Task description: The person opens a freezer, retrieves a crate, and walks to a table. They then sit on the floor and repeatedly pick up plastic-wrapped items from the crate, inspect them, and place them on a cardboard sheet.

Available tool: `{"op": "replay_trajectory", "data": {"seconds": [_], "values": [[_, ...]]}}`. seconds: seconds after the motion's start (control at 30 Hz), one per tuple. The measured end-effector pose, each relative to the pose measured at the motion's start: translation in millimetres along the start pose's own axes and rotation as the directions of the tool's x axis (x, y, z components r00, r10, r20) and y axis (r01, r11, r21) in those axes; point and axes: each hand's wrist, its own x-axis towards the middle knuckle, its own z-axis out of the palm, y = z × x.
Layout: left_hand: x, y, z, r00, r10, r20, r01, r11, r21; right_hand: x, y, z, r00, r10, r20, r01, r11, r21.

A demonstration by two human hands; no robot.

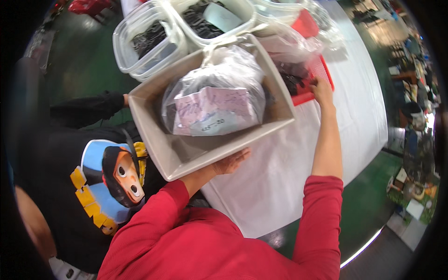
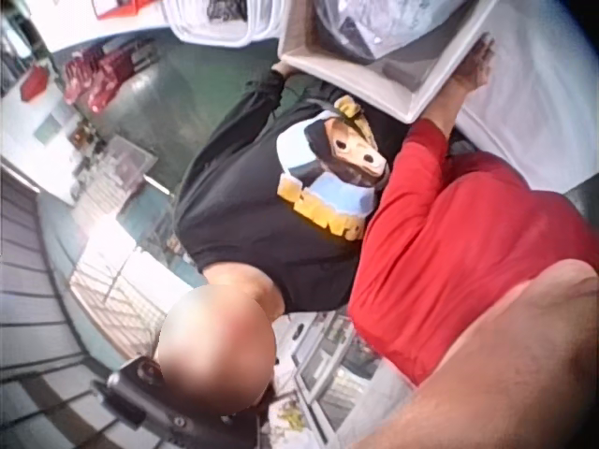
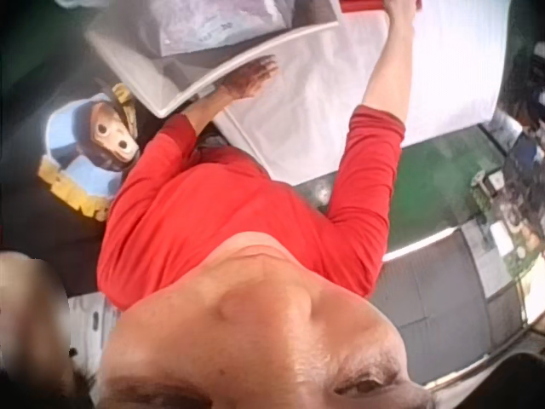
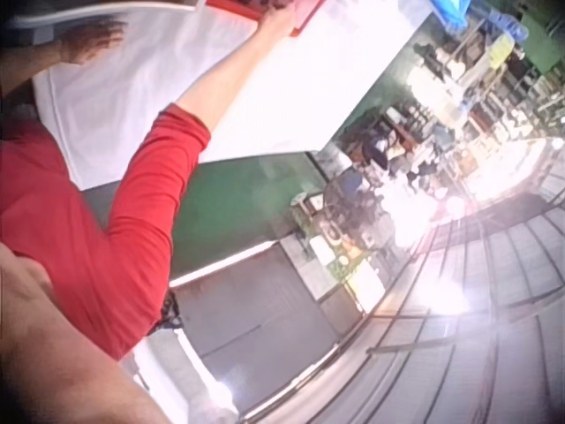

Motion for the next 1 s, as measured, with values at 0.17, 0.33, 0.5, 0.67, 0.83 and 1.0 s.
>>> {"op": "replay_trajectory", "data": {"seconds": [0.17,0.33,0.5,0.67,0.83,1.0], "values": [[5.6,2.4,-2.3,0.999,0.033,0.007,-0.034,0.981,0.189,16.9,16.4,6.5,0.979,0.113,0.169,-0.083,0.982,-0.172],[-0.4,1.4,-5.6,0.998,0.022,0.058,-0.037,0.963,0.268,33.1,1.9,26.6,0.949,0.207,0.237,-0.114,0.927,-0.357],[-1.2,3.9,-9.0,0.979,0.088,0.183,-0.183,0.770,0.612,36.5,-5.2,27.4,0.960,0.183,0.213,-0.091,0.921,-0.378],[8.9,-5.1,-8.0,0.997,0.065,0.032,-0.067,0.996,0.062,9.9,-10.2,1.4,0.984,0.163,0.077,-0.173,0.975,0.142],[3.5,-3.0,-16.5,0.999,-0.012,-0.041,0.010,0.999,-0.038,-67.8,-92.9,-60.0,0.958,0.267,0.102,-0.166,0.229,0.959],[12.5,2.4,-28.6,0.999,0.019,-0.029,-0.019,1.000,-0.009,-125.6,-105.4,-80.9,0.933,0.333,0.133,-0.134,-0.020,0.991]]}}
